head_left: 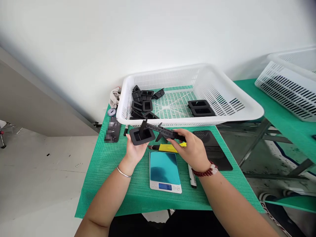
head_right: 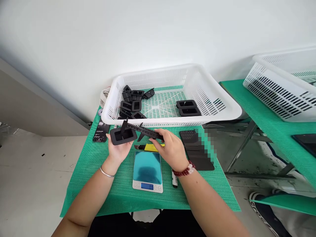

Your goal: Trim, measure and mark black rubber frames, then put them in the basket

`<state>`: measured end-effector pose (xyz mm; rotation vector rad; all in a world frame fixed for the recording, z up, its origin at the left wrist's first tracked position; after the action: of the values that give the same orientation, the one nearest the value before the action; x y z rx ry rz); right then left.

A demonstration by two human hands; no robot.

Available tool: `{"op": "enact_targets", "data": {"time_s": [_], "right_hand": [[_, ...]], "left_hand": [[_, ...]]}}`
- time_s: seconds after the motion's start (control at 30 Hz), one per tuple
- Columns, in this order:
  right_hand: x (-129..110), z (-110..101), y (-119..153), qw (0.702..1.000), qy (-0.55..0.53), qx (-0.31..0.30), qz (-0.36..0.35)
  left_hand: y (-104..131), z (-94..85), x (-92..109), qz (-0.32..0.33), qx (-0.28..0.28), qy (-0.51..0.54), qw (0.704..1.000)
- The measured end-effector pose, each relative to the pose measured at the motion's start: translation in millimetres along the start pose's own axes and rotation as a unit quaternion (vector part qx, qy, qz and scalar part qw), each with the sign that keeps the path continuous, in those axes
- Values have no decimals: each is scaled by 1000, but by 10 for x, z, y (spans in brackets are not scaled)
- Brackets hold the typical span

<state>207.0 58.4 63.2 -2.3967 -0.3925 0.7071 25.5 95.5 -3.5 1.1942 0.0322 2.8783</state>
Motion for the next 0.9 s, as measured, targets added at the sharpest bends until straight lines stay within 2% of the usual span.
{"op": "enact_targets", "data": {"time_s": [0.13, 0.27, 0.43, 0.57, 0.9], "right_hand": [[-16, -19, 3, 1000, 17, 10, -5], [-28, -74, 5, 999, 21, 28, -7], [-25, -63, 8, 1000, 24, 18, 2], [-90, -70, 13, 999, 34, 26, -25], [-149, -131, 9, 995, 54, 68, -57]], "left_hand": [[17, 14, -9, 9, -12, -51, 999], [23, 43, 94, 70, -35, -70, 994], [53, 27, 233, 133, -14, -97, 986], [89, 55, 260, 147, -14, -115, 982], [71, 94, 159, 126, -88, -185, 971]]}}
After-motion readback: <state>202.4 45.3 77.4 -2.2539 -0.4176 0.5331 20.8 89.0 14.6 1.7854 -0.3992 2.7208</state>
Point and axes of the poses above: each hand's wrist, its own y-axis away from the middle knuckle, its own z-axis out of the palm, x = y × z, the point moved 9 cm from there along -y, towards the middle knuckle, and after that the axes turned 4 degrees about z, right-handed, at the moved point
